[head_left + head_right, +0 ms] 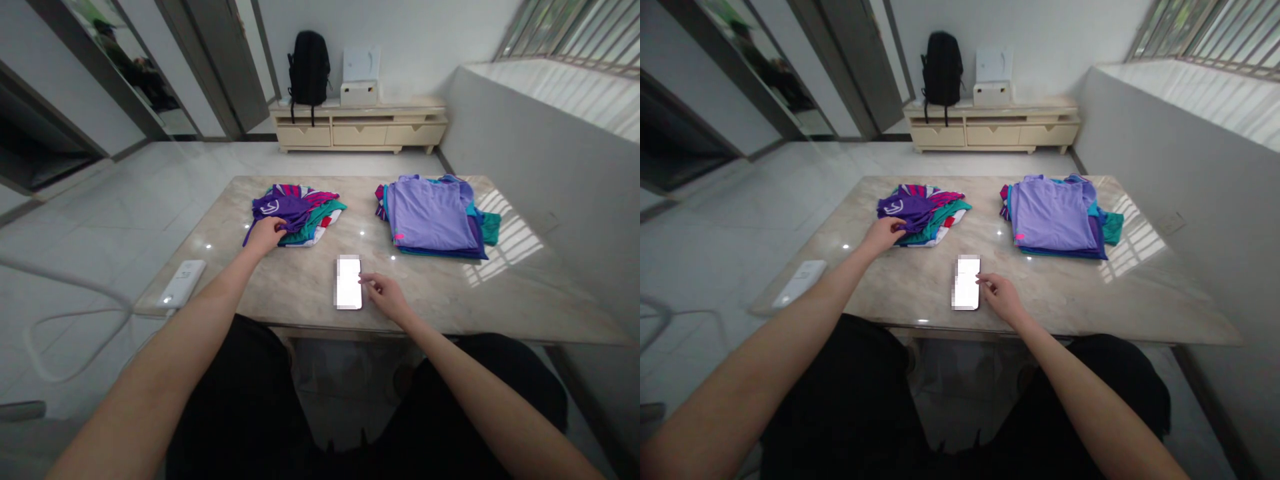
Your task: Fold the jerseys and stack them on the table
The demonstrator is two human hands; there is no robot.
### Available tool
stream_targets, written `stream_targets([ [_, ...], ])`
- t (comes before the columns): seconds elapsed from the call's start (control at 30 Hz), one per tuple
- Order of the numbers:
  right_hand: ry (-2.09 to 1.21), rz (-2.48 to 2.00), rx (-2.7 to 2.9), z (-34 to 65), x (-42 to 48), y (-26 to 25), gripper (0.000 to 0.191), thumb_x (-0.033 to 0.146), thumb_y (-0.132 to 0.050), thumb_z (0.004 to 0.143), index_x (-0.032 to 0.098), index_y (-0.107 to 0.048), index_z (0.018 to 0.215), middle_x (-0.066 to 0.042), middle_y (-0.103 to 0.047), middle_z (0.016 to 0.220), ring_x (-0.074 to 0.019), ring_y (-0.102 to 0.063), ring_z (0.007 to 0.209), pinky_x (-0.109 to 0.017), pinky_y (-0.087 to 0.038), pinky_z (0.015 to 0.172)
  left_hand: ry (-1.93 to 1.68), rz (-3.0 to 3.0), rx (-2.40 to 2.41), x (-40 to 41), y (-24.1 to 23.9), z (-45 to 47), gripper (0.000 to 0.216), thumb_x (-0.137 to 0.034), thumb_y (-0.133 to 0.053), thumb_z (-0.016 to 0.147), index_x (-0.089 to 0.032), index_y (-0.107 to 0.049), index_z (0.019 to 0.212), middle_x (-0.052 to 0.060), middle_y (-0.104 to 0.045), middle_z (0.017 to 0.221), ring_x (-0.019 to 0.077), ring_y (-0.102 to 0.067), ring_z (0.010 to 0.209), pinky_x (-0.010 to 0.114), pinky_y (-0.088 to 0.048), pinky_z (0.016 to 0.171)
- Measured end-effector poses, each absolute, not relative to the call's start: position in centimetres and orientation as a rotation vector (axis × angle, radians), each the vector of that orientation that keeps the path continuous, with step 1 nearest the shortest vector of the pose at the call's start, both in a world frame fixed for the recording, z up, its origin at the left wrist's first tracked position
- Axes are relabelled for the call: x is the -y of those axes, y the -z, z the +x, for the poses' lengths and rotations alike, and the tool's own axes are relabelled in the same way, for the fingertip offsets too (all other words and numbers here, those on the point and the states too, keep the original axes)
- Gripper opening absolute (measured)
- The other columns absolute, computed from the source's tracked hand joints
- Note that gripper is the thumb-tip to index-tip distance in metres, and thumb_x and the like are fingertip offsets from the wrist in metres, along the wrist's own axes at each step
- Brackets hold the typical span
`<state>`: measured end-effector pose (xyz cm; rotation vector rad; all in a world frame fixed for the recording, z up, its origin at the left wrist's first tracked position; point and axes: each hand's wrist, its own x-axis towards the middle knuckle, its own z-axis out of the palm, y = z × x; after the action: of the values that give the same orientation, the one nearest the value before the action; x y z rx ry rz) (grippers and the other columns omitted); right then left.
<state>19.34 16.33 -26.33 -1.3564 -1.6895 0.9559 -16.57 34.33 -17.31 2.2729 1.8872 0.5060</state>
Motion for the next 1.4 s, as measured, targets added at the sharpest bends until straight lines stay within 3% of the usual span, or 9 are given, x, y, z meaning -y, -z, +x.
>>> stream_targets([
  [0.17, -1.002, -1.351, 1.687, 19.44, -16.37, 26.29, 0.034, 0.025, -0.053, 0.092, 0.020, -0.072, 0.120, -0.007, -0.081, 0.103, -0.0143, -0.064, 0.060, -0.028, -0.049, 0.060, -0.506, 2.276, -1.926, -34.31, 17.42, -16.84, 0.031, -0.027, -0.066, 0.086, -0.017, -0.080, 0.112, 0.014, -0.078, 0.113, 0.0297, -0.071, 0.102, 0.038, -0.053, 0.096],
  [0.33, -1.123, -1.288, 1.751, 19.19, -15.98, 26.01, 0.036, 0.031, -0.054, 0.095, 0.018, -0.072, 0.124, -0.005, -0.081, 0.093, -0.0123, -0.058, 0.054, -0.026, -0.046, 0.056, -0.518, 2.272, -1.938, -34.11, 17.05, -16.76, 0.022, -0.027, -0.066, 0.086, -0.017, -0.082, 0.098, 0.013, -0.079, 0.103, 0.0291, -0.071, 0.095, 0.037, -0.054, 0.089],
  [0.57, -1.039, -1.332, 1.755, 19.43, -16.14, 26.41, 0.036, 0.028, -0.055, 0.093, 0.022, -0.072, 0.125, -0.006, -0.079, 0.110, -0.0110, -0.054, 0.054, -0.026, -0.042, 0.056, -0.557, 2.252, -1.967, -33.79, 16.48, -16.37, 0.021, -0.033, -0.068, 0.087, -0.017, -0.080, 0.090, 0.012, -0.078, 0.094, 0.0279, -0.070, 0.087, 0.036, -0.053, 0.083],
  [0.7, -1.035, -1.323, 1.759, 19.42, -16.17, 26.31, 0.035, 0.028, -0.055, 0.093, 0.022, -0.072, 0.123, -0.006, -0.079, 0.108, -0.0120, -0.057, 0.057, -0.027, -0.044, 0.057, -0.557, 2.244, -1.976, -33.79, 16.51, -16.32, 0.021, -0.035, -0.067, 0.087, -0.018, -0.079, 0.087, 0.012, -0.077, 0.095, 0.0277, -0.069, 0.089, 0.036, -0.052, 0.085],
  [0.87, -1.108, -1.308, 1.772, 19.30, -16.02, 26.09, 0.033, 0.030, -0.054, 0.096, 0.021, -0.072, 0.122, -0.005, -0.081, 0.097, -0.0133, -0.059, 0.057, -0.027, -0.045, 0.057, -0.536, 2.207, -1.999, -33.83, 16.80, -16.28, 0.021, -0.034, -0.064, 0.090, -0.018, -0.077, 0.092, 0.012, -0.078, 0.100, 0.0269, -0.070, 0.092, 0.034, -0.052, 0.085],
  [1.07, -1.138, -1.305, 1.711, 19.37, -16.15, 26.27, 0.040, 0.023, -0.054, 0.092, 0.021, -0.066, 0.130, -0.006, -0.079, 0.115, -0.0129, -0.064, 0.061, -0.028, -0.050, 0.061, -0.497, 2.196, -2.011, -33.80, 17.01, -16.27, 0.020, -0.033, -0.062, 0.091, -0.018, -0.075, 0.094, 0.012, -0.078, 0.102, 0.0271, -0.070, 0.094, 0.034, -0.050, 0.086],
  [1.4, -1.111, -1.297, 1.697, 19.41, -16.21, 26.17, 0.039, 0.022, -0.054, 0.092, 0.021, -0.066, 0.129, -0.006, -0.078, 0.115, -0.0131, -0.066, 0.062, -0.028, -0.051, 0.061, -0.492, 2.145, -2.118, -33.73, 16.57, -15.88, 0.025, -0.033, -0.054, 0.097, -0.017, -0.070, 0.108, 0.014, -0.076, 0.109, 0.0289, -0.068, 0.101, 0.035, -0.049, 0.090],
])
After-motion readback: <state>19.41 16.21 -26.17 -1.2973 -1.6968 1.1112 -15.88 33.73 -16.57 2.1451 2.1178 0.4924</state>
